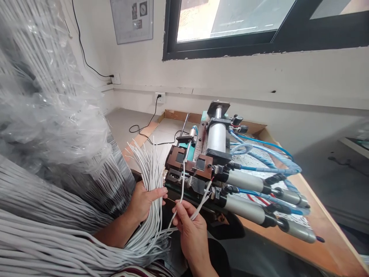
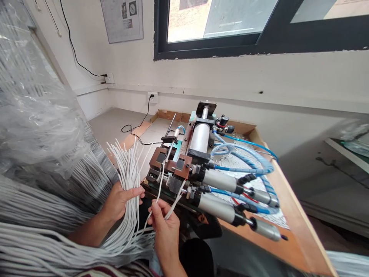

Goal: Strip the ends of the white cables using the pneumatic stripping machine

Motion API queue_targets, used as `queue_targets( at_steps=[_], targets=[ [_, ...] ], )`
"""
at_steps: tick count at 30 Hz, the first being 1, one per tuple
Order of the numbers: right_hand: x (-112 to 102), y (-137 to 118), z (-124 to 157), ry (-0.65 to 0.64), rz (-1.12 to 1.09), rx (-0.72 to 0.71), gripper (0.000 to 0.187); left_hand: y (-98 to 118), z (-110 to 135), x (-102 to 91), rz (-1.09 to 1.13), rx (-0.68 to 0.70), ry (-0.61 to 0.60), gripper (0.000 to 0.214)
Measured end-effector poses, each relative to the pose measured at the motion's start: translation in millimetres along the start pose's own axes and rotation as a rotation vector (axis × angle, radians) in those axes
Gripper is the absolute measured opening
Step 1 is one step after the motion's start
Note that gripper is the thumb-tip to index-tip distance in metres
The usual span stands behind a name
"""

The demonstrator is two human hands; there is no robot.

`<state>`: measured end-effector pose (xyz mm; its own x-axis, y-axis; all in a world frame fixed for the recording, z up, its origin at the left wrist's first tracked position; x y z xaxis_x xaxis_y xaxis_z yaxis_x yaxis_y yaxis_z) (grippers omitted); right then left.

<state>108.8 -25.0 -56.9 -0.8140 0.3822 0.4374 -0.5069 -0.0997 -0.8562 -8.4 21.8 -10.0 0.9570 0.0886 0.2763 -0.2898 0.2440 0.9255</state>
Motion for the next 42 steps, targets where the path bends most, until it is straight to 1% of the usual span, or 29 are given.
queue_targets(
  at_steps=[3, 7, 12, 16, 19, 22, 25, 29, 30, 33, 34, 36, 38, 40, 42],
  targets=[
    [-1.3, 3.9, 3.3, -0.001, -0.029, 0.003, 0.021, -0.6, 0.4, -1.1, 0.021, -0.016, 0.0, 0.02],
    [0.6, 1.5, 4.3, 0.009, -0.045, -0.02, 0.021, -1.5, 1.3, -1.8, 0.029, -0.012, -0.014, 0.021],
    [6.1, -5.1, 1.6, -0.012, -0.064, 0.066, 0.023, -1.1, 2.1, -2.8, 0.051, -0.027, -0.01, 0.021],
    [8.4, -7.9, -0.2, -0.02, -0.102, 0.129, 0.025, -0.3, 2.0, -2.9, 0.026, -0.025, 0.003, 0.021],
    [9.4, -10.4, -2.9, -0.036, -0.107, 0.172, 0.023, -2.1, 1.5, -4.1, -0.021, 0.008, 0.007, 0.018],
    [12.0, -15.9, -8.1, -0.068, -0.099, 0.19, 0.026, -7.8, 2.3, -7.0, -0.096, 0.079, -0.001, 0.017],
    [17.6, -22.6, -13.9, -0.107, -0.123, 0.17, 0.029, -15.6, 6.4, -9.0, -0.199, 0.12, -0.042, 0.013],
    [26.3, -26.0, -18.7, -0.171, -0.141, 0.096, 0.026, -20.6, 15.5, -6.1, -0.278, 0.143, -0.167, 0.004],
    [27.5, -25.5, -19.4, -0.169, -0.13, 0.071, 0.026, -20.1, 17.5, -4.8, -0.284, 0.151, -0.194, 0.002],
    [27.8, -22.3, -20.9, -0.129, -0.061, -0.016, 0.024, -16.6, 21.2, -2.2, -0.274, 0.153, -0.232, 0.004],
    [27.1, -21.1, -21.0, -0.12, -0.037, -0.039, 0.023, -15.5, 21.4, -2.0, -0.256, 0.147, -0.24, 0.005],
    [24.6, -19.2, -20.5, -0.102, -0.008, -0.071, 0.022, -15.1, 20.8, -2.7, -0.181, 0.119, -0.259, 0.016],
    [21.3, -17.7, -18.8, -0.066, -0.012, -0.081, 0.023, -17.7, 19.0, -4.9, -0.091, 0.054, -0.253, 0.024],
    [17.9, -16.1, -15.4, -0.024, -0.032, -0.066, 0.024, -22.1, 17.0, -8.1, -0.024, -0.039, -0.187, 0.023],
    [14.5, -14.2, -10.2, 0.003, -0.049, -0.024, 0.025, -25.9, 15.2, -11.8, 0.005, -0.117, -0.087, 0.022]
  ],
)
Point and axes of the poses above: each hand's wrist, its own z-axis away from the middle knuckle, its own x-axis out of the palm, y = z × x, the point moved 1 cm from there along -z, towards the middle knuckle, and after that the axes turned 4 degrees about y, right-handed, at the moved point
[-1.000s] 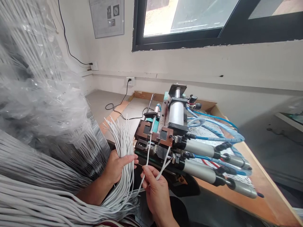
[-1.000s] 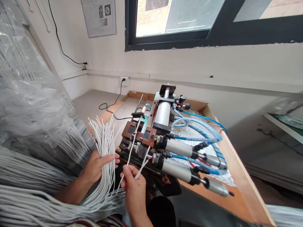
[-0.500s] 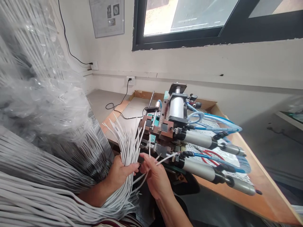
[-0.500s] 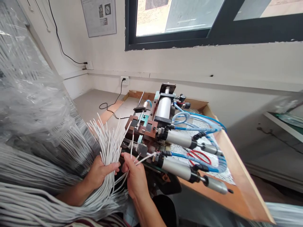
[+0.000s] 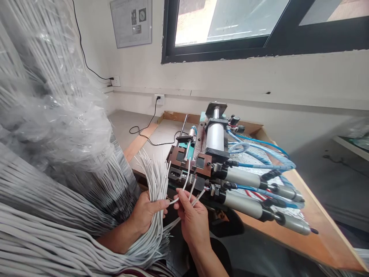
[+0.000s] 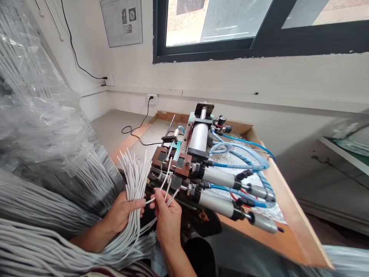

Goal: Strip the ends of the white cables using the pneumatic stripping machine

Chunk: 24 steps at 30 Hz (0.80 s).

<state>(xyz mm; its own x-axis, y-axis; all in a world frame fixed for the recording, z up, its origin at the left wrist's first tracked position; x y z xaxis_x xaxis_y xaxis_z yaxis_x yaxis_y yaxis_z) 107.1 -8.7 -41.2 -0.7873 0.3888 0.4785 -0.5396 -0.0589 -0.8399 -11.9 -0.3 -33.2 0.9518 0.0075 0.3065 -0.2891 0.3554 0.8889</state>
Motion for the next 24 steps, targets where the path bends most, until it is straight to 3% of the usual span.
queue_targets(
  at_steps=[4, 16, 24],
  targets=[
    [-6.8, 3.5, 12.3, -0.018, 0.015, 0.083, 0.024, -1.1, -2.2, -5.6, 0.045, -0.015, 0.092, 0.026],
    [-1.2, -11.9, 12.0, 0.002, -0.05, 0.185, 0.025, 3.5, 0.2, -1.9, 0.063, -0.015, 0.114, 0.028],
    [-13.3, -4.8, 1.9, -0.003, 0.131, 0.108, 0.028, 8.2, -2.1, -6.2, 0.119, 0.055, 0.129, 0.025]
  ],
)
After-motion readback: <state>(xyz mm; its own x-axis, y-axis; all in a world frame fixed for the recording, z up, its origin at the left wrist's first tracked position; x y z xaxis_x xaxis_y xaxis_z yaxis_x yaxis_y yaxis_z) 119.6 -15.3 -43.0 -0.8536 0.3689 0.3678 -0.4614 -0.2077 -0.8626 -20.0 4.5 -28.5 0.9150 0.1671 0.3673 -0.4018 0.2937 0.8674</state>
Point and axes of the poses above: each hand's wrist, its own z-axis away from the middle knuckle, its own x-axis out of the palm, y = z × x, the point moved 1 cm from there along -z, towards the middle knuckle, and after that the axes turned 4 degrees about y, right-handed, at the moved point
